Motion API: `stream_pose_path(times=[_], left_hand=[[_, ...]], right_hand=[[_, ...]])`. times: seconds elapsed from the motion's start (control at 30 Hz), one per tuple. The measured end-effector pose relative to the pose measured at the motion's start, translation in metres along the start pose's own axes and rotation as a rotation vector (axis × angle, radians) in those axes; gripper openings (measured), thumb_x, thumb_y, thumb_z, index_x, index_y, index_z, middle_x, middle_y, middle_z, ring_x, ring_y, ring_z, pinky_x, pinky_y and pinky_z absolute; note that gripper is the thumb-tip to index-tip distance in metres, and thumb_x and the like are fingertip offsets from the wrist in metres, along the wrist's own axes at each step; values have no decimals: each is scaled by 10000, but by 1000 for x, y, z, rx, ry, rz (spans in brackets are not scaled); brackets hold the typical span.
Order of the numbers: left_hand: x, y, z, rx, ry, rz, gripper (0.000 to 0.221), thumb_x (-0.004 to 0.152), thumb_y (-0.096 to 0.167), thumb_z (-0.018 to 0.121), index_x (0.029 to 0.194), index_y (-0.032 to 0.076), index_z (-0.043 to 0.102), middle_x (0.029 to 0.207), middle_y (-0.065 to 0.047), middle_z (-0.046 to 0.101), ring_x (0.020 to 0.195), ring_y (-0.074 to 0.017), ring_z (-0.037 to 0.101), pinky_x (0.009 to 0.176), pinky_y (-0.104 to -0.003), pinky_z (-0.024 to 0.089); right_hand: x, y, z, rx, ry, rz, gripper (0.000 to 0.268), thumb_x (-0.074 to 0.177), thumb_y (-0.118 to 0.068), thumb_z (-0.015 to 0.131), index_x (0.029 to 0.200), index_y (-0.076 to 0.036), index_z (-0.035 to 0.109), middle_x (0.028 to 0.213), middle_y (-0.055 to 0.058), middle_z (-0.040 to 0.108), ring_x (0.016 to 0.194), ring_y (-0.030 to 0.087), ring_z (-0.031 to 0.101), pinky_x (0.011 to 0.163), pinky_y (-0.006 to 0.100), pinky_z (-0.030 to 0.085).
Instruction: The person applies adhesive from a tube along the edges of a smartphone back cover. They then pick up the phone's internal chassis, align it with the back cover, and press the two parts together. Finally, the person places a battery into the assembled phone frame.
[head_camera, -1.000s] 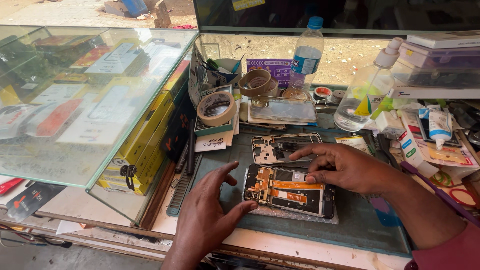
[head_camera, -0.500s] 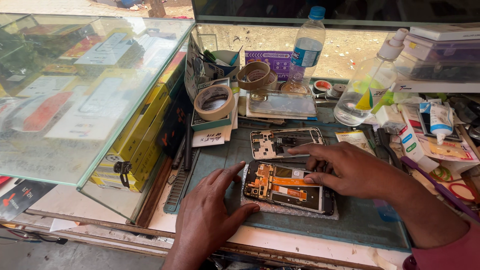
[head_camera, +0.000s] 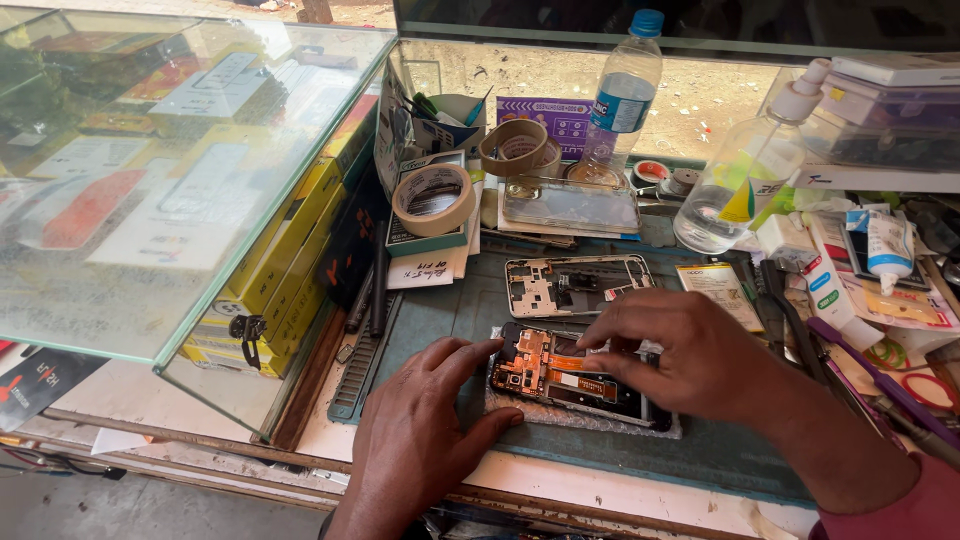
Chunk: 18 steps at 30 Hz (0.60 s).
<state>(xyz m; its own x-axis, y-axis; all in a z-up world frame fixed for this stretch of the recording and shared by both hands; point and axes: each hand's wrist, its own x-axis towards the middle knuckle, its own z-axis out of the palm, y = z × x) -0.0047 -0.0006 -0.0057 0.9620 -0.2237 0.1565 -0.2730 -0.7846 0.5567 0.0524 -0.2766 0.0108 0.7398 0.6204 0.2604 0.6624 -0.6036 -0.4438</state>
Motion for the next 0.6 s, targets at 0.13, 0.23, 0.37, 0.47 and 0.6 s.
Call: stream_pose_path(times=[0.13, 0.23, 0.37, 0.47, 0.6], left_hand=[[-2, 1, 0, -23, 24, 14, 656, 741, 416, 848, 1331, 202, 657, 1196, -62, 679, 1029, -306, 669, 849, -453, 526], [-3, 0, -1, -36, 29, 29, 637, 741, 403, 848, 1315, 196, 666, 1173, -59, 682, 1030, -311, 662, 840, -459, 519], [-5, -4, 0, -72, 93, 116, 587, 758, 388, 845, 1280, 174, 681, 1151, -62, 689, 1044, -309, 659, 830, -456, 523], [-5, -5, 1, -83, 95, 114, 587, 742, 386, 852, 1266, 178, 689, 1153, -61, 688, 1039, -303, 657, 823, -457, 518], [-4, -5, 1, -88, 59, 83, 584, 741, 387, 853, 1263, 181, 691, 1164, -56, 684, 1075, -306, 657, 827, -453, 521]], right_hand=[[2, -12, 9, 10, -20, -147, 256, 823, -226, 801, 1013, -62, 749, 939, 85, 758, 850, 267, 722, 742, 390, 568], [6, -17, 14, 8, -51, -71, 286, 813, -225, 811, 1039, -60, 747, 942, 83, 761, 814, 257, 719, 711, 377, 573], [11, -22, 17, -8, -77, -54, 282, 813, -213, 813, 1053, -75, 756, 915, 78, 758, 786, 259, 709, 693, 384, 555], [13, -24, 17, 10, -109, 61, 290, 791, -195, 812, 1063, -100, 779, 886, 70, 752, 714, 241, 703, 625, 371, 552], [12, -22, 18, 78, -68, -26, 228, 818, -164, 801, 1028, -77, 786, 887, 59, 757, 740, 208, 723, 621, 345, 564]])
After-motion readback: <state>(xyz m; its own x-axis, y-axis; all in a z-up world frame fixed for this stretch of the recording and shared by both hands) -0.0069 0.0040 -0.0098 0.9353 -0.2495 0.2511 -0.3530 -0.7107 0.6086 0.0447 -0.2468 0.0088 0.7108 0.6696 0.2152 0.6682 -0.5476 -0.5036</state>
